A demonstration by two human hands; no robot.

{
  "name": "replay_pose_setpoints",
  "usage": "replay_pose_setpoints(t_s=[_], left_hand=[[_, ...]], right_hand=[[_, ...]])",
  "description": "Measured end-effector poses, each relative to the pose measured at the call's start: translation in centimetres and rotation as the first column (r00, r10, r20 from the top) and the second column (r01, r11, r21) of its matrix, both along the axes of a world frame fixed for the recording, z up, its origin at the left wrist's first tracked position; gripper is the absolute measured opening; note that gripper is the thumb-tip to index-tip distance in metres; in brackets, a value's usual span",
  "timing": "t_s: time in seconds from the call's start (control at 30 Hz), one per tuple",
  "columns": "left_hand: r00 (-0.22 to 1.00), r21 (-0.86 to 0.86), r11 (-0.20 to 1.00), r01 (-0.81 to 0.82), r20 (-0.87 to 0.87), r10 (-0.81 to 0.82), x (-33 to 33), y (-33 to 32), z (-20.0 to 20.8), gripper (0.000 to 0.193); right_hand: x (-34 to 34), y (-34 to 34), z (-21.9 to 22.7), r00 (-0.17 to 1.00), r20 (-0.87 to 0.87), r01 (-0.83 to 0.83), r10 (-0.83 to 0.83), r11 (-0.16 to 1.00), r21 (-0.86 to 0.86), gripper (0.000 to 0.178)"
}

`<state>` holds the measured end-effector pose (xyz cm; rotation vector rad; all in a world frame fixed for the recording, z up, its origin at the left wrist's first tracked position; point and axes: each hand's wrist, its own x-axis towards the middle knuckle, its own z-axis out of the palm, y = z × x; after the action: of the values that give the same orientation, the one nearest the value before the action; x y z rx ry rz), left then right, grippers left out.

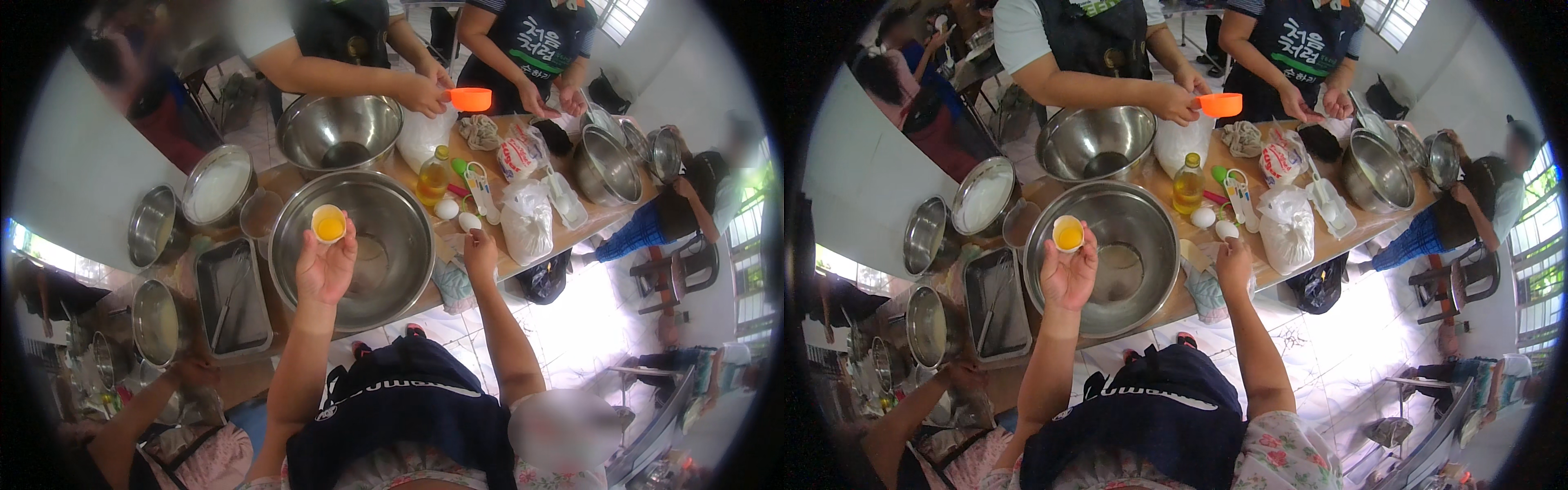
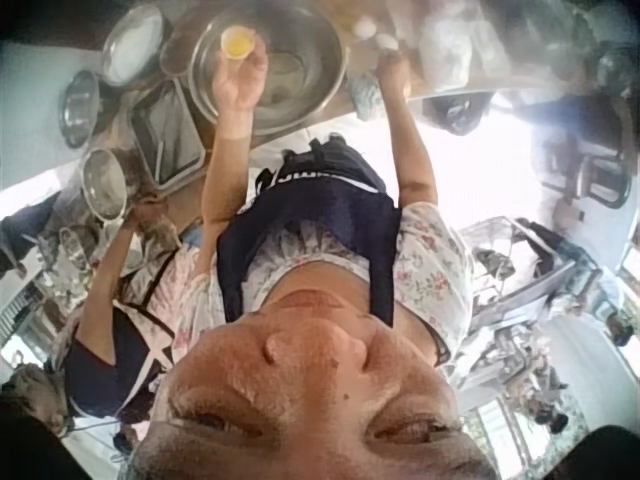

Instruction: The person wipes a metal whisk and a tray with a cloth, then cracks an egg against a metal bowl and separates the yolk from the white by transferring the yolk between their hands over the bowl.

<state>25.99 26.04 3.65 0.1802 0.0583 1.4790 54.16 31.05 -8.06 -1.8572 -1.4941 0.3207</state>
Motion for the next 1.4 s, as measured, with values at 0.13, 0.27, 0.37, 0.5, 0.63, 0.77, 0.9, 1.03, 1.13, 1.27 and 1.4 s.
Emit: replay_pose_setpoints(t_s=[0.13,0.27,0.37,0.5,0.63,0.77,0.9,1.03,1.13,1.27,1.4], left_hand=[[1.0,0.018,1.0,0.015,-0.001,-0.015,0.0,0.0,-0.1,0.049],[1.0,0.028,0.999,0.028,0.008,-0.028,0.2,0.0,-0.1,0.047],[0.999,-0.014,1.0,-0.018,-0.043,0.018,0.3,-0.1,0.1,0.046],[0.997,-0.029,0.999,-0.027,-0.073,0.025,0.4,-0.2,0.2,0.05],[0.993,-0.051,0.997,-0.055,-0.105,0.049,0.4,-0.3,0.3,0.053],[0.987,-0.036,0.998,-0.06,-0.152,0.054,0.4,-0.1,0.0,0.055],[0.994,0.021,1.0,0.012,-0.112,-0.009,0.3,-0.2,0.2,0.044],[0.988,0.052,0.999,0.015,-0.152,-0.007,0.1,-0.2,0.0,0.05],[0.989,0.066,0.998,0.001,-0.15,0.009,0.2,-0.1,0.1,0.048],[0.992,0.046,0.999,-0.016,-0.121,0.021,0.4,-0.2,0.7,0.043],[0.993,0.086,0.996,0.032,-0.12,-0.022,0.3,-0.1,0.5,0.041]], right_hand=[[0.0,-0.8,0.6,1.0,0.003,0.023,-0.023,0.997,0.078,0.018],[-0.2,-1.0,2.8,0.995,0.096,0.011,-0.038,0.963,0.268,0.016],[-1.3,-0.8,6.1,0.997,-0.021,-0.056,0.068,0.935,0.35,0.017],[-4.6,-0.5,11.1,0.889,-0.278,-0.215,0.364,0.868,0.447,0.028],[-8.7,-1.2,16.1,0.785,-0.163,-0.493,0.598,0.762,0.42,0.045],[-12.3,-1.0,16.7,0.599,-0.078,-0.731,0.797,0.584,0.353,0.065],[-13.9,-0.1,15.7,0.523,-0.04,-0.792,0.851,0.503,0.346,0.066],[-14.9,0.2,15.9,0.48,-0.083,-0.809,0.873,0.477,0.344,0.062],[-15.2,0.3,15.8,0.469,-0.098,-0.814,0.878,0.473,0.339,0.058],[-15.4,0.2,16.0,0.47,-0.15,-0.775,0.87,0.488,0.401,0.056],[-15.4,0.2,15.8,0.455,-0.149,-0.766,0.878,0.471,0.438,0.053]])
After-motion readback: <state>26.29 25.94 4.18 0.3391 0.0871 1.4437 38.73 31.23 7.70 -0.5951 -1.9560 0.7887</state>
